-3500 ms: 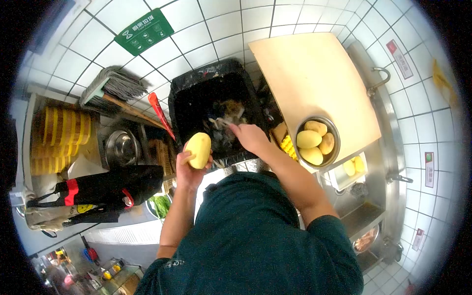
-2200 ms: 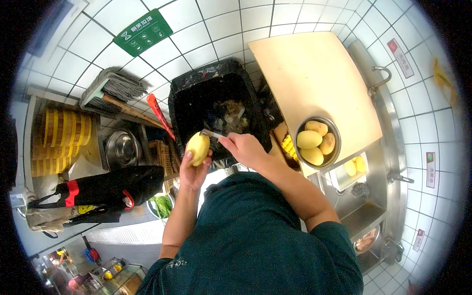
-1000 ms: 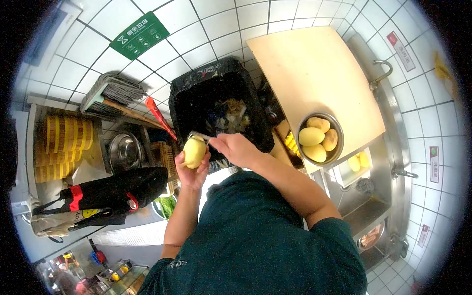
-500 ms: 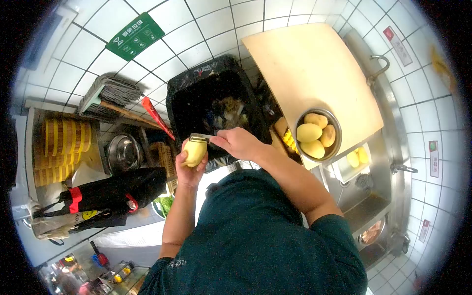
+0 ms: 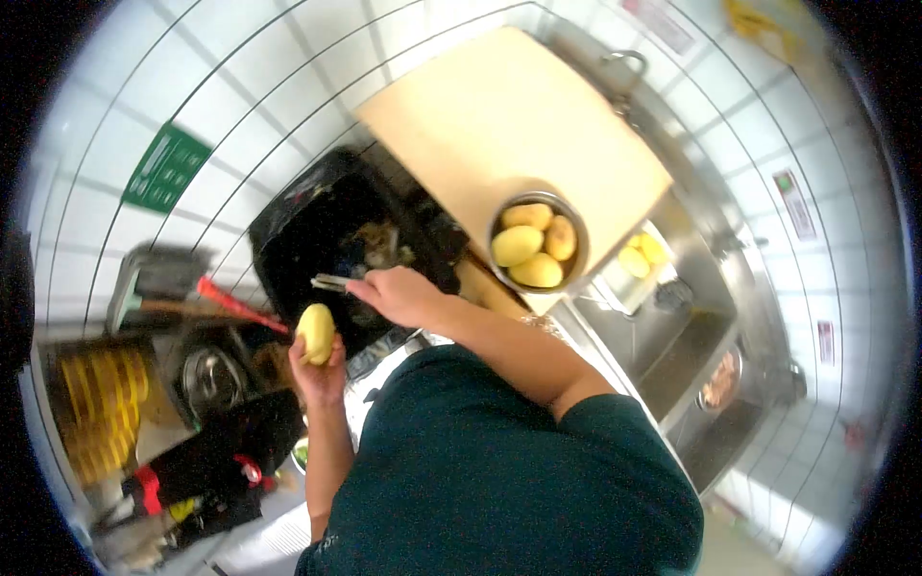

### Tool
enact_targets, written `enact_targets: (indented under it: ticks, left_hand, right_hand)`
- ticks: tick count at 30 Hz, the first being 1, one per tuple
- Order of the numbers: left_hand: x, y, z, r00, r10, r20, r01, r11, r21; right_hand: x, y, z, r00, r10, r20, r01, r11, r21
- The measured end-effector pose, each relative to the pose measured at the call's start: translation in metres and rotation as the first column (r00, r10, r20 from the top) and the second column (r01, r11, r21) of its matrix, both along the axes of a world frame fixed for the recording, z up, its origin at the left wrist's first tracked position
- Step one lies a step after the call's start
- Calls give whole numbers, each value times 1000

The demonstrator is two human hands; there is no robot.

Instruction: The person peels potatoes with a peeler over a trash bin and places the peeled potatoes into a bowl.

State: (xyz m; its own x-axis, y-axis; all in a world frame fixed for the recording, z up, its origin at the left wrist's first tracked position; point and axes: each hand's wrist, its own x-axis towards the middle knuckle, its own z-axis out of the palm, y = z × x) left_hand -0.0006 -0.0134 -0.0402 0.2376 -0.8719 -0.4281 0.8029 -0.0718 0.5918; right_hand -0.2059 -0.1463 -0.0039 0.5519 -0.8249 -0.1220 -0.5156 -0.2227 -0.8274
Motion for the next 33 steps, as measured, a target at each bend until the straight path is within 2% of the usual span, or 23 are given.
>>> enact_targets:
  ticks: [2, 6, 10, 13, 14, 18, 20, 21, 25, 28, 31, 33]
  left_hand:
    - [-4, -14, -3, 999, -16, 39, 15, 1000, 17]
    - [-33, -36, 5, 962, -220, 161, 204, 973, 109]
    - [-94, -73, 27, 810, -500, 306, 447, 865, 229]
    - [-146, -112, 29, 630, -660, 410, 628, 743, 231]
    - [-164, -125, 33, 568, -691, 447, 666, 705, 244]
    - [-227, -170, 35, 472, -784, 403, 793, 577, 193]
    - [-256, -188, 40, 362, -799, 480, 802, 530, 277]
    - [-269, -197, 42, 305, -800, 517, 800, 510, 316]
    - [-309, -225, 37, 116, -768, 629, 811, 439, 386]
    - [-329, -234, 16, 26, -667, 745, 818, 442, 367]
    - [-343, -233, -1, -9, -584, 812, 793, 490, 362]
    - [-347, -232, -12, -92, -460, 883, 809, 482, 335]
  right_hand:
    - [-23, -2, 11, 998, -49, 37, 48, 998, 31]
    - [-94, 25, 7, 957, -288, 45, 279, 949, 146]
    - [-173, 65, -30, 792, -605, 74, 591, 792, 149]
    - [-227, 89, -35, 602, -799, 2, 781, 589, 207]
    - [-239, 96, -36, 528, -849, -13, 831, 513, 216]
    - [-277, 133, -47, 405, -914, -12, 898, 395, 195]
    - [-289, 148, -53, 368, -930, 13, 908, 362, 213]
    - [-293, 151, -58, 373, -928, 30, 914, 372, 158]
    - [-306, 168, -61, 322, -947, -5, 930, 316, 185]
    - [-317, 177, -68, 293, -956, -37, 934, 277, 227]
    - [-327, 180, -74, 269, -962, -37, 938, 254, 235]
    - [-332, 178, -75, 255, -966, -50, 939, 235, 252]
